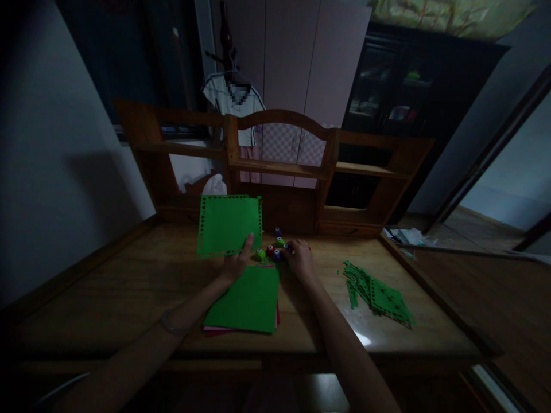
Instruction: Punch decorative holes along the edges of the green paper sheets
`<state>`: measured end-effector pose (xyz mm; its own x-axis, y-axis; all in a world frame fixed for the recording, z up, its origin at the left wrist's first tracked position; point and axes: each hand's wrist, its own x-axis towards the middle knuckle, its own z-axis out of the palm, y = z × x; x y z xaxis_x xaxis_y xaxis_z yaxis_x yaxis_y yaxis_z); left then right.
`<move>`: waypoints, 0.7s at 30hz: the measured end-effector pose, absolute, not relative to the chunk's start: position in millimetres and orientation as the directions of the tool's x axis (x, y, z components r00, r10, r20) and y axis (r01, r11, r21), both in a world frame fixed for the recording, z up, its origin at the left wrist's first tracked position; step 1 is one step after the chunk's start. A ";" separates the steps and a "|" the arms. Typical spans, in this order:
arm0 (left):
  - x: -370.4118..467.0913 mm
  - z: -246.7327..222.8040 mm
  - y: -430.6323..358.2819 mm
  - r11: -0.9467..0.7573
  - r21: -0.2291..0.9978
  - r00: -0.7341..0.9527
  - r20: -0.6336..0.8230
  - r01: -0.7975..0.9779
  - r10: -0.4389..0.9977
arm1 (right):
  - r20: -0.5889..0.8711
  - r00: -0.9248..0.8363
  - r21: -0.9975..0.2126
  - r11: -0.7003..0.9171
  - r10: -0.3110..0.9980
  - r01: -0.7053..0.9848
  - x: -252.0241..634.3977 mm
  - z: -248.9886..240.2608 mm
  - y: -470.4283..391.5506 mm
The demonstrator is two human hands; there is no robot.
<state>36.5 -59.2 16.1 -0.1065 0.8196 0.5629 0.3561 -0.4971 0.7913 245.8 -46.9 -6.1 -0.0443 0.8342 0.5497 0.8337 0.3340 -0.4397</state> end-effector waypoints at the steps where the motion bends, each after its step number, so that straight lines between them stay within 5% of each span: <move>1: 36.6 15.0 -58.7 -0.500 0.788 -0.110 0.568 0.360 0.816 | 0.550 -0.040 -0.449 0.335 0.834 0.828 245.1 -5.8 -47.2; 8: 36.8 13.4 -57.4 -0.474 0.827 -0.082 0.518 0.303 0.851 | 0.517 0.012 -0.495 0.287 0.856 0.820 240.2 -7.2 -46.7; 21: 36.9 12.1 -55.0 -0.582 0.748 -0.130 0.643 0.320 0.755 | 0.475 0.020 -0.459 0.228 0.880 0.859 239.7 -10.6 -45.7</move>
<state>36.9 -55.0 12.1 -0.1299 0.7550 0.6427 0.3202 -0.5815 0.7479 239.7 -45.7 -10.6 0.0205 0.8798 0.4749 0.8585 0.2279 -0.4593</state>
